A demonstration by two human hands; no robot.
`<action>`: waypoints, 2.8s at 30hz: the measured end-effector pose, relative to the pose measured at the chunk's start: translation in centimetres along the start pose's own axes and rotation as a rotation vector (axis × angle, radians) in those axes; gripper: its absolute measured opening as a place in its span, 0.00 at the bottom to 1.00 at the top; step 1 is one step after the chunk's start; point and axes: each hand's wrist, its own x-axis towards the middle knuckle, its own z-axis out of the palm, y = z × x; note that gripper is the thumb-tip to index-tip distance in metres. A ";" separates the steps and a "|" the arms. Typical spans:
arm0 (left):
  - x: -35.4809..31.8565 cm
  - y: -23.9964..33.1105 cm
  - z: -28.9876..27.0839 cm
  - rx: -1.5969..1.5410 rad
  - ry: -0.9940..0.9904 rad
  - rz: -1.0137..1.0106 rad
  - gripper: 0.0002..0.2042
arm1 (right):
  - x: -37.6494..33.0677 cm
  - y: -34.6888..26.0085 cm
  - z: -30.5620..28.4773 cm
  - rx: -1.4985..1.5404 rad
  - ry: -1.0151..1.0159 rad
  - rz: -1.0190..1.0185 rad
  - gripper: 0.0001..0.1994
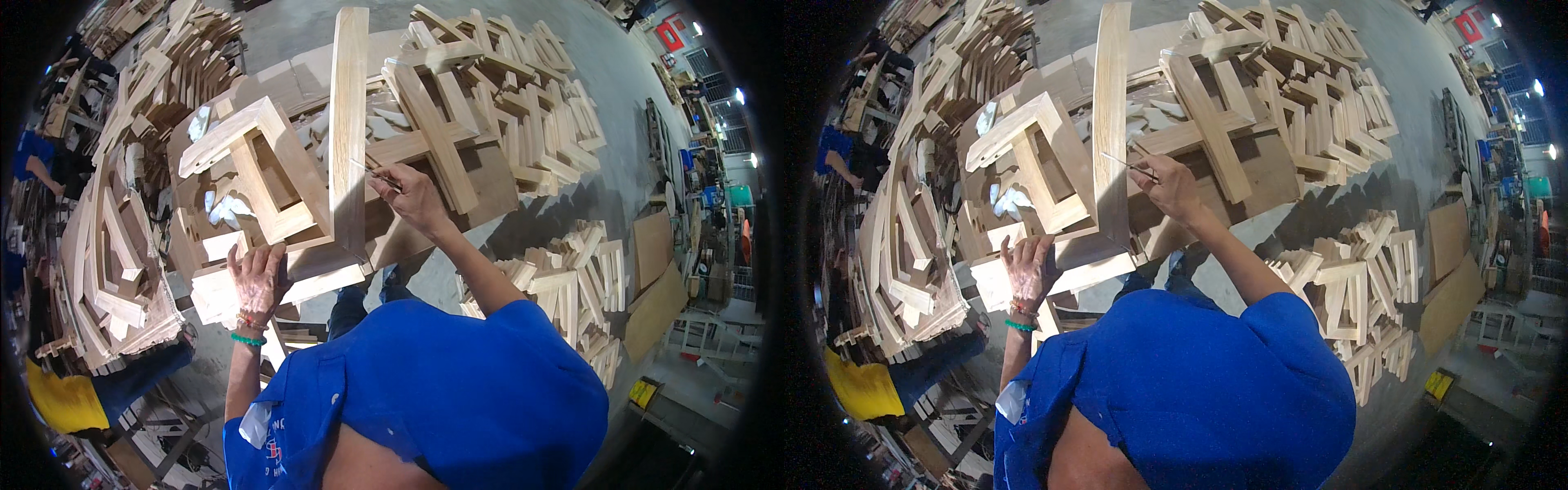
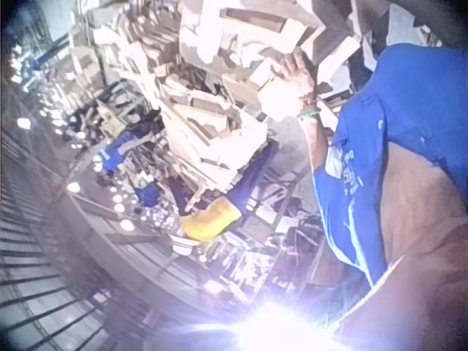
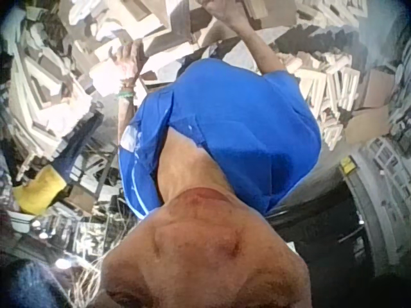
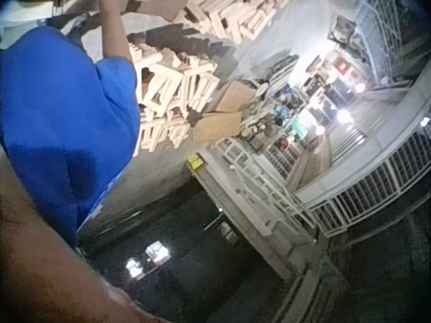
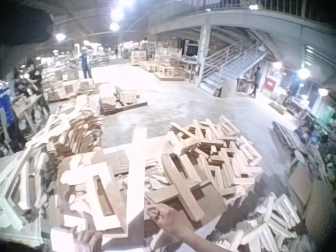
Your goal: The person assembles wooden frames by hand, picking up L-shaped pieces and joining them into rectangular shapes. They handle the pieces one at a time, aligning the joints and placing the assembled frames into a pile.
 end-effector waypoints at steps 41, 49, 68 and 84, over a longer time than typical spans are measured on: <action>28.4 9.1 15.8 -0.477 -0.217 -0.141 0.44 | -22.5 15.7 -12.0 0.220 0.566 0.803 0.11; 27.0 12.3 18.0 -0.303 -0.477 0.073 0.46 | -18.5 16.2 -11.5 0.145 0.440 0.657 0.12; 18.5 3.2 9.7 -0.501 -0.084 -0.187 0.36 | -14.3 16.6 -9.4 0.186 0.200 0.602 0.11; -17.2 -31.6 -7.4 -0.827 0.650 -1.813 0.31 | -2.2 9.9 -0.6 0.151 -0.014 0.398 0.11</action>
